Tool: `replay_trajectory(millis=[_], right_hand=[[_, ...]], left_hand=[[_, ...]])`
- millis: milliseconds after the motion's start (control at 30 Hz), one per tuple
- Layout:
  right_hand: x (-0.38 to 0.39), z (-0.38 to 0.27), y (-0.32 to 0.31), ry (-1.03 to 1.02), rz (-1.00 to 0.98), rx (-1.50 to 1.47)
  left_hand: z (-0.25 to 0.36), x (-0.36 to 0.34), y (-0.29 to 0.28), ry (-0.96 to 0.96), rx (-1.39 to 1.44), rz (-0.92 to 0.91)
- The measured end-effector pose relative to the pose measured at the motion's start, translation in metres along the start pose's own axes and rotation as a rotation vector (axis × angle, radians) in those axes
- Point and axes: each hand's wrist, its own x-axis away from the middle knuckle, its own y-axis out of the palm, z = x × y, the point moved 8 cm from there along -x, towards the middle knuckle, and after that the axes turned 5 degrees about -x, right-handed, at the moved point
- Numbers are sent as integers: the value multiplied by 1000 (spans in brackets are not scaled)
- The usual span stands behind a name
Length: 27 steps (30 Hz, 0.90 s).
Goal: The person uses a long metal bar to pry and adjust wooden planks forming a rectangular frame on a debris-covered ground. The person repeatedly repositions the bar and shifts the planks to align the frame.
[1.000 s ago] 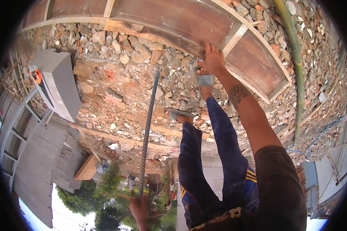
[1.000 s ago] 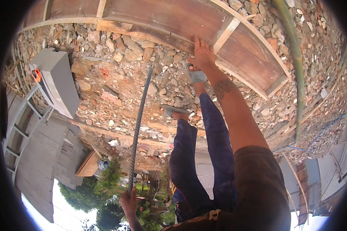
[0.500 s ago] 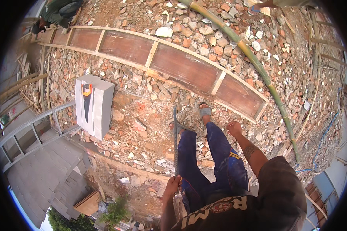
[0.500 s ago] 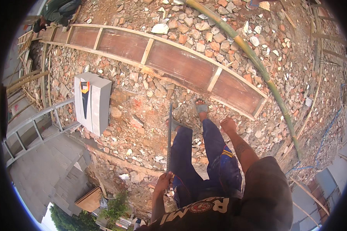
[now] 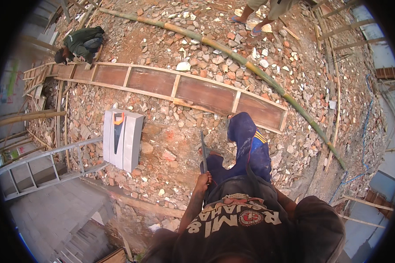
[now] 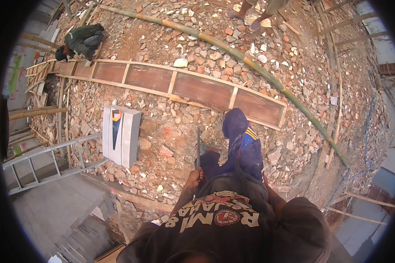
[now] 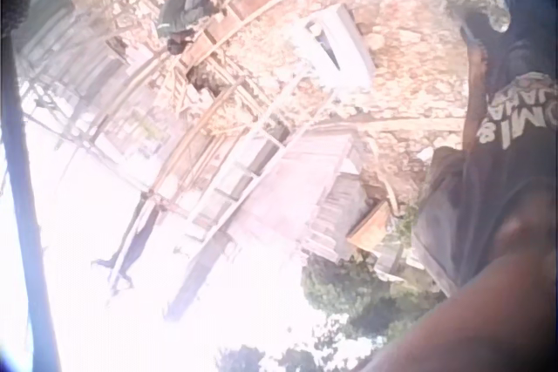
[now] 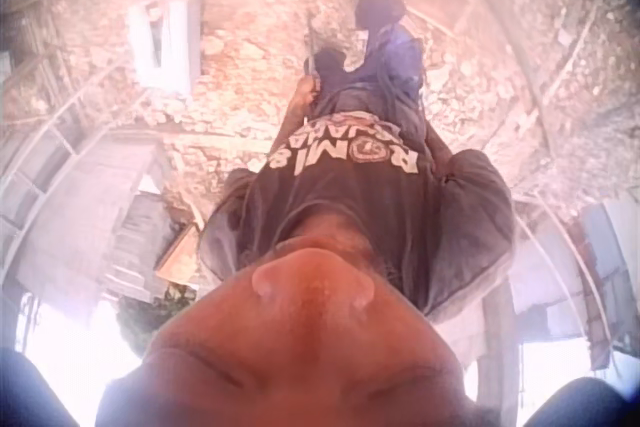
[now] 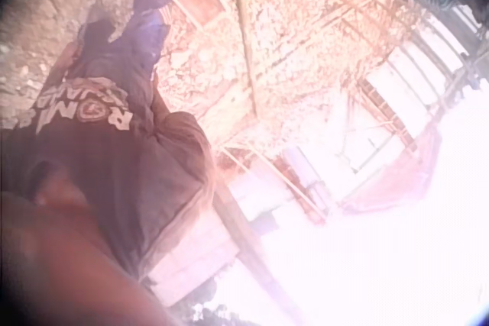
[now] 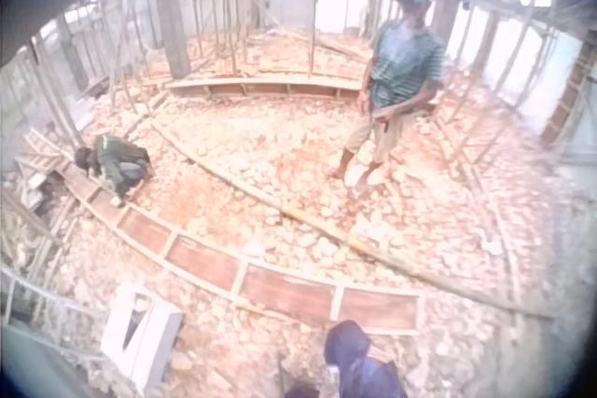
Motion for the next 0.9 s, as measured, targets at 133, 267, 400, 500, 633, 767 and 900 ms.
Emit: replay_trajectory(millis=[133,267,400,500,633,767,900], right_hand=[[28,-28,15,72,-116,1],[6,-68,-17,43,-88,12],[-43,-159,-97,-158,195,-215],[-36,-241,-166,-361,499,-496],[22,-364,-230,-546,721,-559],[70,-480,-210,-791,377,-505],[28,-503,-33,-384,-360,-380]], left_hand=[[4,11,-40,-8,-81,38],[10,11,-41,-17,5,7],[42,14,-18,-6,-55,82],[52,23,-22,-18,-131,162],[69,69,-26,60,-393,265],[78,156,4,132,-602,265],[120,233,63,79,-677,282]])
